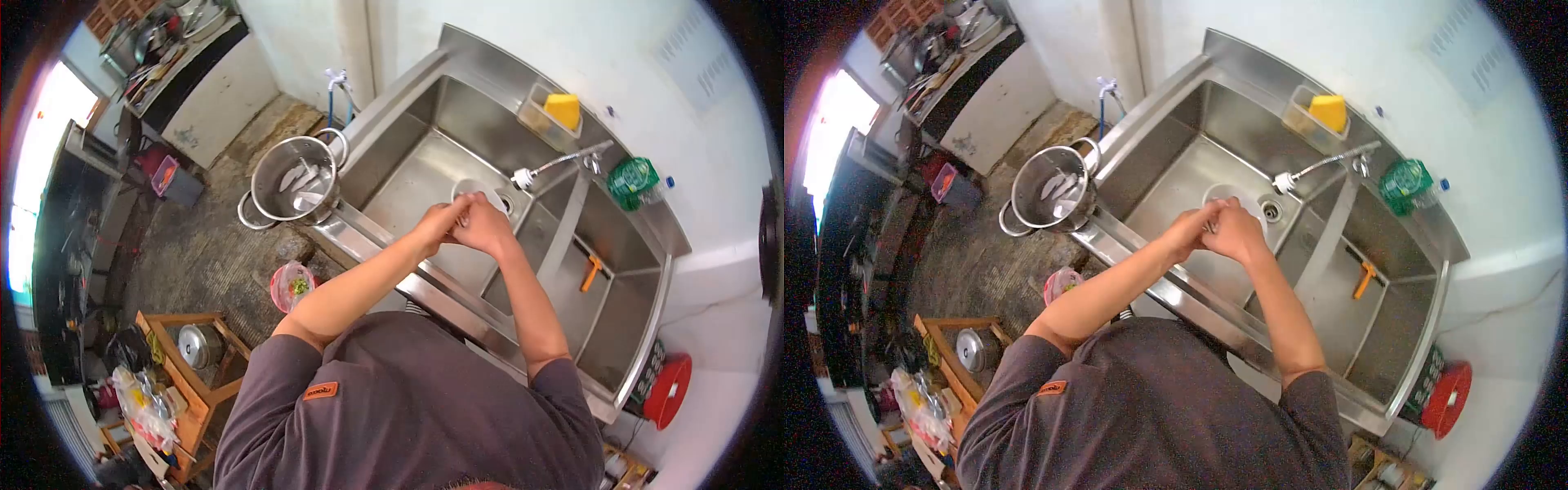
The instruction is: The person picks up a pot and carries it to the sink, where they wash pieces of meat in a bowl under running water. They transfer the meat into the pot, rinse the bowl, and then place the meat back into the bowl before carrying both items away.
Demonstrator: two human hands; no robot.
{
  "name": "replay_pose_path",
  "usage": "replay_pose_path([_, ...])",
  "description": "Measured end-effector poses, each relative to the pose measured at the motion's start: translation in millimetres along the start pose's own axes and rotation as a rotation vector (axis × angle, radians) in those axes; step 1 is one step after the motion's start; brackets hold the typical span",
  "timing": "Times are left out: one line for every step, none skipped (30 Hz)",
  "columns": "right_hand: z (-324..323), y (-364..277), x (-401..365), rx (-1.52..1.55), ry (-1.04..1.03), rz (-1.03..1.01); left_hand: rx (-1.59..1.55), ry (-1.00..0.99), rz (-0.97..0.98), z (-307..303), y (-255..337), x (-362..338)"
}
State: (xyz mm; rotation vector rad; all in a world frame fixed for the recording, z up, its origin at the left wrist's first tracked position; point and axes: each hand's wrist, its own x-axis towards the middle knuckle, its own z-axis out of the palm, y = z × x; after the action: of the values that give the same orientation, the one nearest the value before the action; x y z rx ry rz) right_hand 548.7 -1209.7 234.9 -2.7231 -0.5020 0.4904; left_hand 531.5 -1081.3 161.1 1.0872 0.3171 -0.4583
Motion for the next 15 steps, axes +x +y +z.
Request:
replay_pose_path([4.9,7.0,2.1,0.054,0.008,-0.08,0.002,-0.014,-0.017,-1.7,1.8,-2.7])
replay_pose_path([7.4,12.2,4.5,0.108,0.018,-0.163,-0.014,-0.004,-0.012,-4.5,4.6,-5.3])
replay_pose_path([6.6,16.3,8.0,0.111,0.013,-0.149,-0.031,0.01,-0.005,-6.2,7.1,-7.9])
replay_pose_path([5.6,20.5,12.0,0.195,-0.076,-0.177,-0.02,0.027,0.001,-6.7,7.7,-9.4])
replay_pose_path([5.1,23.0,15.5,0.278,-0.162,-0.209,-0.022,0.024,-0.006,-8.6,7.7,-7.0])
replay_pose_path([10.3,23.8,17.0,0.27,-0.148,-0.219,-0.015,0.043,-0.008,-10.4,6.8,-5.1])
replay_pose_path([12.0,26.1,17.7,0.272,-0.153,-0.213,-0.006,0.062,-0.009,-12.1,4.8,-4.6])
replay_pose_path([11.6,27.7,19.3,0.264,-0.165,-0.251,-0.034,0.063,0.002,-13.9,3.3,-5.0])
replay_pose_path([10.4,28.1,20.8,0.257,-0.175,-0.29,-0.033,0.061,-0.001,-13.7,4.4,-6.4])
replay_pose_path([10.7,29.5,22.4,0.259,-0.173,-0.286,-0.036,0.077,0.012,-13.4,5.4,-7.9])
replay_pose_path([12.2,32.0,23.7,0.315,-0.162,-0.292,-0.041,0.093,0.026,-13.4,6.2,-9.6])
replay_pose_path([13.1,34.5,24.3,0.367,-0.152,-0.298,-0.041,0.09,0.024,-15.7,5.5,-9.7])
replay_pose_path([13.6,36.7,23.8,0.364,-0.152,-0.297,-0.056,0.088,0.031,-18.7,5.3,-9.8])
replay_pose_path([14.9,38.7,22.3,0.39,-0.115,-0.302,-0.073,0.088,0.038,-21.2,4.6,-9.8])
replay_pose_path([16.4,39.6,22.2,0.417,-0.077,-0.307,-0.076,0.089,0.038,-22.0,5.3,-10.0])
